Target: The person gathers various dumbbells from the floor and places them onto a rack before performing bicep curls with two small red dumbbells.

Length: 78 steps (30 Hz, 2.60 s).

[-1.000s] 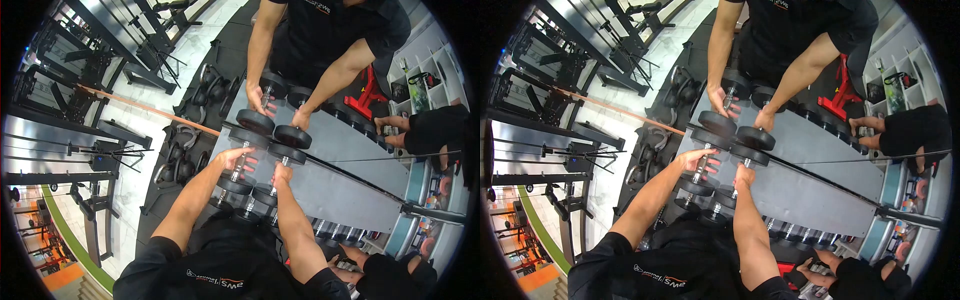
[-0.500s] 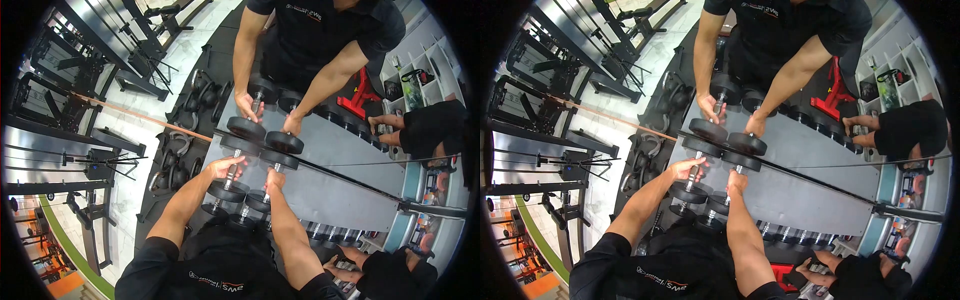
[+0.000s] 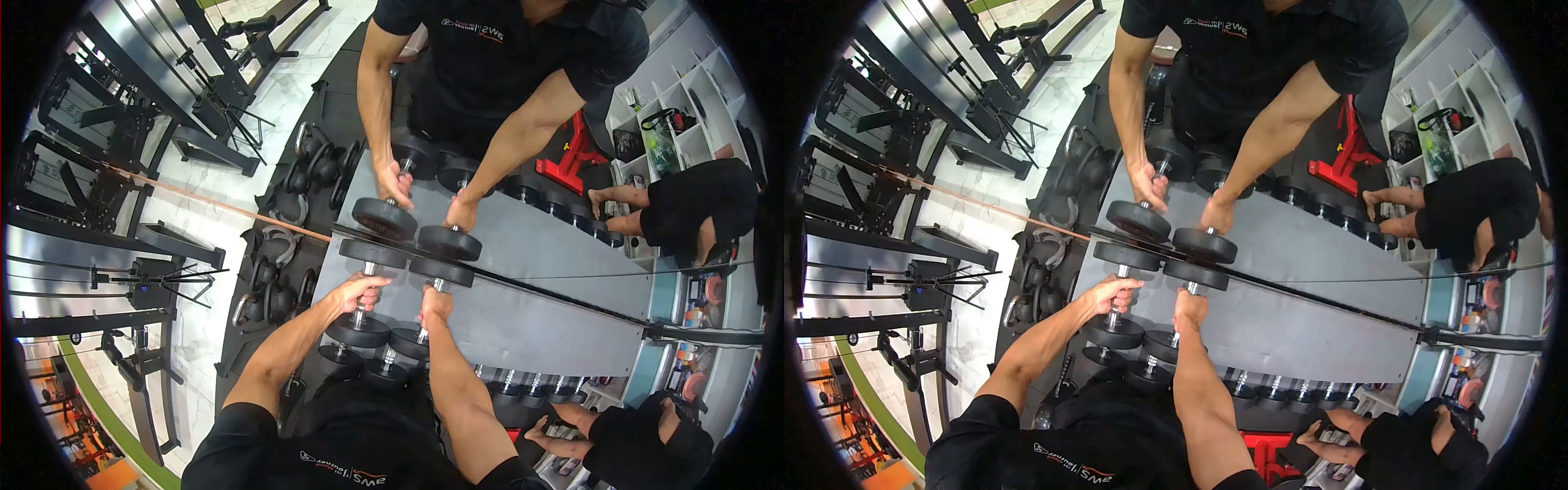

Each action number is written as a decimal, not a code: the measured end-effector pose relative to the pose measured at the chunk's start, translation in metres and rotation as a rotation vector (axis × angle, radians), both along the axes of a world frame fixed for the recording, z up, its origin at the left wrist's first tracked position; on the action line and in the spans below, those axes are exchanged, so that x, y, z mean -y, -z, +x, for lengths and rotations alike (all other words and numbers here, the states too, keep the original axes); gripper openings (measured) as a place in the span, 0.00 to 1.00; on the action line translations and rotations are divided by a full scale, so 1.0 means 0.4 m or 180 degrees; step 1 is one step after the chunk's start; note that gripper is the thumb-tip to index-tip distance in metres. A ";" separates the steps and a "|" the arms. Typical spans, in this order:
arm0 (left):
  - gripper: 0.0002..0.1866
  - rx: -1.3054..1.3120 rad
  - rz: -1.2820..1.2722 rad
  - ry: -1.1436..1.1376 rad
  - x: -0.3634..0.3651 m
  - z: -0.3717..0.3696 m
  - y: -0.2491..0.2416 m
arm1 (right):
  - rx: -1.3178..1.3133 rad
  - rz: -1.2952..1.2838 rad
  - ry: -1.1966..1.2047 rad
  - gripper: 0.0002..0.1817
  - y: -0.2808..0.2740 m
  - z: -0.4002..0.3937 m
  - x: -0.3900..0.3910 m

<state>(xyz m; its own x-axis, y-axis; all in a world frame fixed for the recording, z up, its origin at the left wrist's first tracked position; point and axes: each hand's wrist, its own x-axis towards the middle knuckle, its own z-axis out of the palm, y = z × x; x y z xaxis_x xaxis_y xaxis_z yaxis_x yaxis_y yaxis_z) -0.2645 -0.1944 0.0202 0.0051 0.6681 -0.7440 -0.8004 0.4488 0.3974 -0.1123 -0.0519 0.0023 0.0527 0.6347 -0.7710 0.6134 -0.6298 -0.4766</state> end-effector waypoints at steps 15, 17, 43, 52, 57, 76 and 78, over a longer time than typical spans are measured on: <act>0.21 0.0310 -0.0149 -0.1145 0.252 0.182 -0.038 | -0.0187 0.0028 0.0057 0.12 0.004 0.003 0.006; 0.21 0.0382 -0.0124 -0.1340 0.285 0.219 -0.035 | -0.0246 0.0091 0.0149 0.10 -0.026 -0.010 0.014; 0.21 -0.0020 -0.0185 -0.3891 0.639 0.669 -0.241 | -0.1201 -0.0362 -0.0400 0.14 0.045 0.039 -0.006; 0.22 -0.0044 -0.0247 -0.4958 0.747 0.902 -0.253 | -0.1598 -0.0881 -0.1071 0.23 0.151 0.061 -0.104; 0.23 -0.0172 -0.0335 -0.5624 0.829 1.020 -0.277 | -0.1593 -0.1120 -0.1510 0.23 0.226 0.051 -0.199; 0.16 0.0041 -0.1379 -0.7877 0.933 1.593 -0.196 | -0.0596 -0.0533 -0.5178 0.11 -0.057 0.287 0.431; 0.14 0.0051 -0.1354 -0.8078 0.940 1.650 -0.188 | -0.0718 -0.0512 -0.5763 0.08 -0.072 0.303 0.507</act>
